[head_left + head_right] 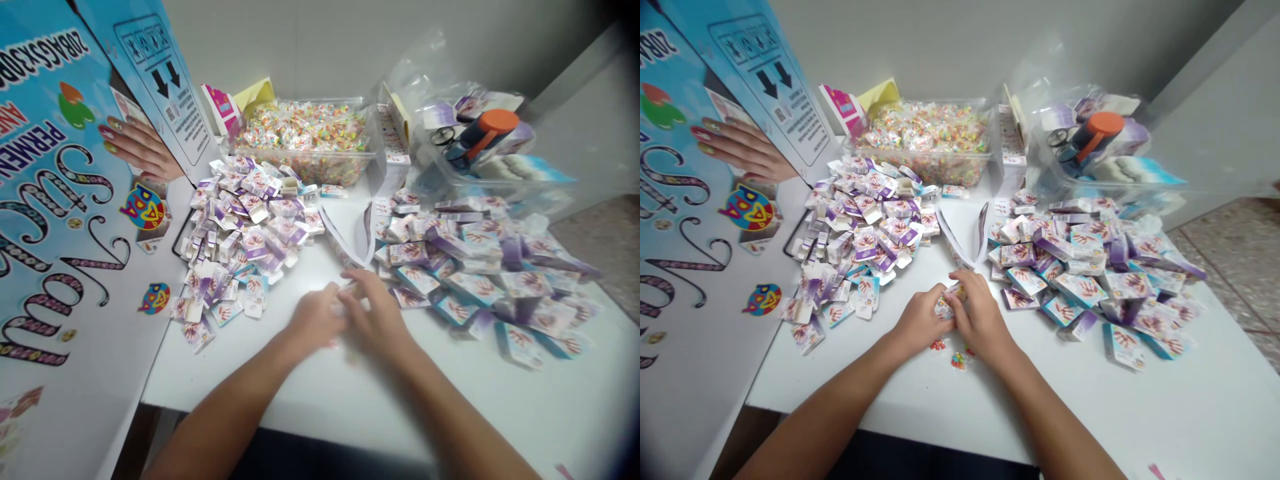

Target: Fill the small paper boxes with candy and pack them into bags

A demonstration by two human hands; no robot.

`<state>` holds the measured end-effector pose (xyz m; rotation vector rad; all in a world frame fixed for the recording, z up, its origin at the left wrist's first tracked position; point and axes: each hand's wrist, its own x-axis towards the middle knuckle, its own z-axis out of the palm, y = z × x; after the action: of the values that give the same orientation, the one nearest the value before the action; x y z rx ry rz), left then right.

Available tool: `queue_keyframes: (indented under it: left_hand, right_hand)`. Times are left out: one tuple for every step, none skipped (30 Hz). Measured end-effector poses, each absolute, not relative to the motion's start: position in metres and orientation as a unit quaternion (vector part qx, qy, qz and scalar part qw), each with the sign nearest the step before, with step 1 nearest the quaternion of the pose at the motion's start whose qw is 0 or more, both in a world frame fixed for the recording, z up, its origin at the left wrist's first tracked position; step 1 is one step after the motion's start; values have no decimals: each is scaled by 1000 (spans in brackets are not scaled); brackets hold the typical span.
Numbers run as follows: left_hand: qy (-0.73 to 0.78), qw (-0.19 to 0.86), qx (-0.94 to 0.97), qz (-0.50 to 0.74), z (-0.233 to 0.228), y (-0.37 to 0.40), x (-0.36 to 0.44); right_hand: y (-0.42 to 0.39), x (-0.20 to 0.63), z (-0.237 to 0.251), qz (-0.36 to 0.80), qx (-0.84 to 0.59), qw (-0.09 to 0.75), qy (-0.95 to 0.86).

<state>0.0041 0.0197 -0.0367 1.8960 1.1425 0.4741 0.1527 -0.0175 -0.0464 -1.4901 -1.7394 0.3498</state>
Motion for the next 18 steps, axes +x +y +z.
queue_keyframes:
  left_hand:
    - [452, 433, 755, 196, -37, 20, 4]
    - [448, 442, 750, 203, -37, 20, 3]
    - [444, 453, 744, 211, -37, 20, 3]
    - [439, 466, 736, 219, -37, 20, 3]
    - [434, 480, 728, 228, -36, 20, 2]
    - [431, 493, 718, 236, -36, 20, 2]
    - [431, 503, 707, 245, -36, 20, 1]
    - [433, 512, 697, 255, -36, 21, 1]
    - [435, 518, 687, 266, -36, 22, 0]
    - [436, 523, 678, 277, -36, 23, 0]
    - [437, 527, 671, 286, -36, 24, 0]
    - [437, 531, 666, 290, -36, 25, 0]
    - [437, 534, 663, 291, -36, 26, 0]
    - [439, 536, 661, 287, -35, 26, -1]
    - [443, 536, 661, 281, -34, 26, -1]
    - [447, 537, 662, 272, -33, 26, -1]
    - [449, 539, 662, 264, -32, 25, -2]
    - [449, 542, 661, 258, -30, 24, -2]
  right_hand:
    - [-18, 153, -47, 130, -578, 380, -710]
    - [-18, 154, -46, 129, -565, 359, -731]
    - [-19, 154, -45, 136, -551, 342, -748]
    - [-19, 155, -43, 151, -536, 330, -762]
    - [-20, 155, -41, 166, -520, 324, -773]
    - [-21, 155, -40, 176, -509, 319, -780]
    - [-21, 155, -39, 179, -503, 317, -784]
    - [-21, 154, -39, 174, -505, 319, -783]
    - [-21, 153, -40, 161, -514, 320, -780]
    - [-21, 152, -41, 147, -525, 318, -775]
    - [-21, 151, -43, 136, -537, 312, -772]
    - [-21, 150, -44, 131, -546, 303, -770]
    - [-21, 149, -45, 131, -552, 296, -768]
    - [-21, 148, -45, 137, -556, 293, -765]
    - [-21, 147, -44, 147, -558, 293, -762]
    - [-21, 147, -42, 158, -559, 298, -758]
    - [-22, 146, -40, 167, -557, 305, -754]
    - [-23, 146, -38, 175, -554, 314, -751]
